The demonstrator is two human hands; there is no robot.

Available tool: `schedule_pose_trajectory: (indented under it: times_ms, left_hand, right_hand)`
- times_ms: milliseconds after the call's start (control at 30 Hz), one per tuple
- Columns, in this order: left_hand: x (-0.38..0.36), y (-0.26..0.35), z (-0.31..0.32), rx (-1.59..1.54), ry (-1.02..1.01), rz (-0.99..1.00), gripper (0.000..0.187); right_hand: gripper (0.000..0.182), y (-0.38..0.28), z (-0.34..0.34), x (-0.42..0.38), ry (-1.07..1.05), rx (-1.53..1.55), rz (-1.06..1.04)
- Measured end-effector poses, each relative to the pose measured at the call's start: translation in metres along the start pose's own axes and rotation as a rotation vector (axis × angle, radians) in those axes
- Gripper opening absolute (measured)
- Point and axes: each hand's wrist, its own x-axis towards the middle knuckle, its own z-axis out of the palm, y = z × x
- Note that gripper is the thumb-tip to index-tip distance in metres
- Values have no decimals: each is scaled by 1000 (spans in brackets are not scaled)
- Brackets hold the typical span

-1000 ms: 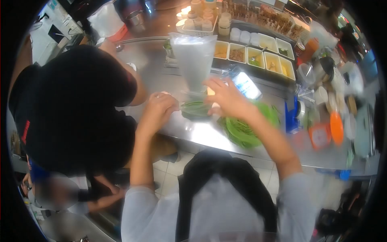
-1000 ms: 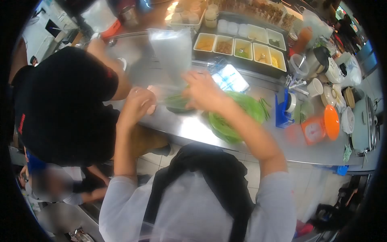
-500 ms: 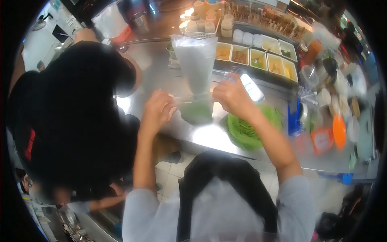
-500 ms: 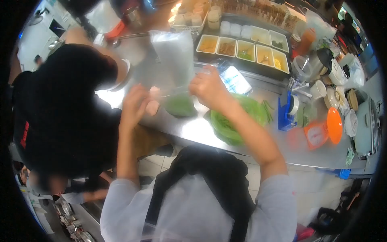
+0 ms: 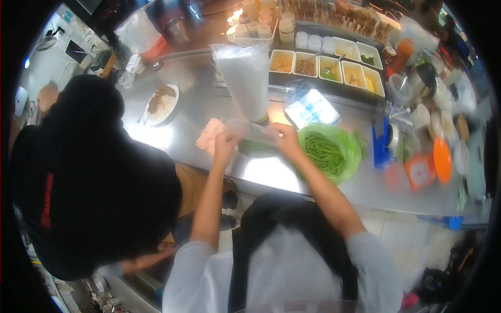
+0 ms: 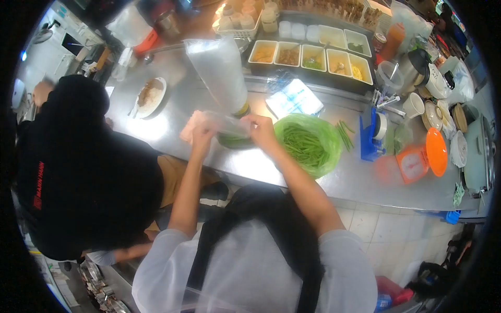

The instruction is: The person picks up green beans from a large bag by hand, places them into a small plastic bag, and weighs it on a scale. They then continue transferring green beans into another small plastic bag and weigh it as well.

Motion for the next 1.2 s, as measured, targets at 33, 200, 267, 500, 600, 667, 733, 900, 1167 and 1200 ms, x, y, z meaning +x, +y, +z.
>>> schedule_pose_trajectory:
  times_ms: [33,200,267,500,600,667,733,900,1167,1200]
  left_hand:
    - [-2,11,2,2,1,5,19]
    - [-9,7,16,-323,207,57,14]
    - [-15,3,16,-351,201,63,17]
    - [-28,56,20,230,162,261,32]
    - [-20,41,7,406,-8,48,31]
    - [-13,29,8,504,53,265,28]
    - [-12,7,13,602,105,486,26]
    - [-22,12,64,-85,390,72,22]
    - [-33,1,41,37,447,304,26]
    - [-50,-12,34,244,401,465,22]
  right_hand:
    - [46,-9,-1,1,50,55,62]
    - [19,8,8,-1,307,503,77]
    - [17,13,3,-1,324,512,101]
    - [26,-35,-26,2,-42,-159,-86]
    - [21,-25,-30,5,19,-262,-171]
    - [20,-10,-27,5,167,-260,-306]
    - [15,5,-25,10,-198,21,133]
    - [16,11,19,0,230,61,64]
    - [13,5,18,-15,351,-161,-318]
    - [15,9,13,-27,285,-252,-445]
